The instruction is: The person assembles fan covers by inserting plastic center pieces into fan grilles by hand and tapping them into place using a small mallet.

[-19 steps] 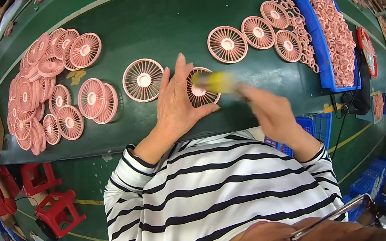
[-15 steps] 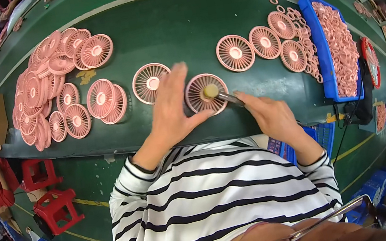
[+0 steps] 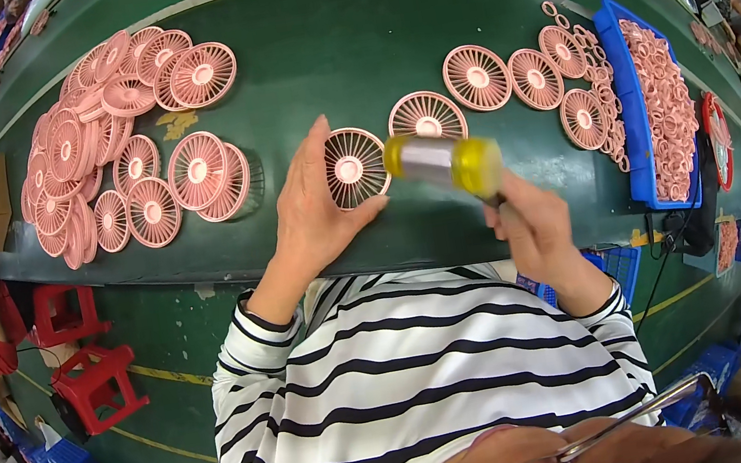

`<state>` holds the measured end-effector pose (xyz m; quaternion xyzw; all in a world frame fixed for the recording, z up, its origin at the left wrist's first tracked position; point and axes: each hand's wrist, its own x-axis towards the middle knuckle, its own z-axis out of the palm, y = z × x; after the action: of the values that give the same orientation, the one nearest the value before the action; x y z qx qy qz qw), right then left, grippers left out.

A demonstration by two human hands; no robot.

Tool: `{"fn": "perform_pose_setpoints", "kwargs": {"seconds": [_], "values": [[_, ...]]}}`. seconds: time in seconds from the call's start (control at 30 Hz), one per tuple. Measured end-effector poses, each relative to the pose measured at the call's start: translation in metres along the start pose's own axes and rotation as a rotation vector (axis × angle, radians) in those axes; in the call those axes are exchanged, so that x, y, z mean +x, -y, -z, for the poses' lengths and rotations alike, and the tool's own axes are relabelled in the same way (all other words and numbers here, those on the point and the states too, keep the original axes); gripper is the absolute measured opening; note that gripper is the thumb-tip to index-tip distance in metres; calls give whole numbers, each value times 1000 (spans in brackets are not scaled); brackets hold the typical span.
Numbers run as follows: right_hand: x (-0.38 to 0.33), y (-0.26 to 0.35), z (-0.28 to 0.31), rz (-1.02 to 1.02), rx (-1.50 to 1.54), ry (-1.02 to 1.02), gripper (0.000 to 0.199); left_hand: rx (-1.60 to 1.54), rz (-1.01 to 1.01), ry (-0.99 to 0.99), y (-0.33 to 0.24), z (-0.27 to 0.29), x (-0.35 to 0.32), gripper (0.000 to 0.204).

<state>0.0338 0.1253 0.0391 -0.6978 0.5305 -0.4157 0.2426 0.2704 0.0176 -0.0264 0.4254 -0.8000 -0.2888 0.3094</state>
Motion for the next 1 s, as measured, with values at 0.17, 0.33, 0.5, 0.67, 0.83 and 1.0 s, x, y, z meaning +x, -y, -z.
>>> {"fn": "perform_pose_setpoints", "kwargs": {"seconds": [0.17, 0.33, 0.5, 0.67, 0.83, 1.0], "values": [[13, -24, -19, -152, -356, 260, 46, 7, -7, -39, 0, -2, 2, 104], [25, -11, -34, -112, -202, 159, 40, -72, -3, -68, 0, -2, -2, 103], [33, -19, -21, -216, -278, 308, 39, 232, -299, -379, 18, 31, -5, 63], [12, -16, -26, -51, -68, 360, 36, 673, 150, -479, 51, 74, -9, 64], [17, -33, -33, -175, -355, 217, 31, 608, 45, -331, 57, 80, -5, 49], [26, -37, -24, -377, -139, 237, 30, 362, -202, -500, 32, 48, -2, 46]]}}
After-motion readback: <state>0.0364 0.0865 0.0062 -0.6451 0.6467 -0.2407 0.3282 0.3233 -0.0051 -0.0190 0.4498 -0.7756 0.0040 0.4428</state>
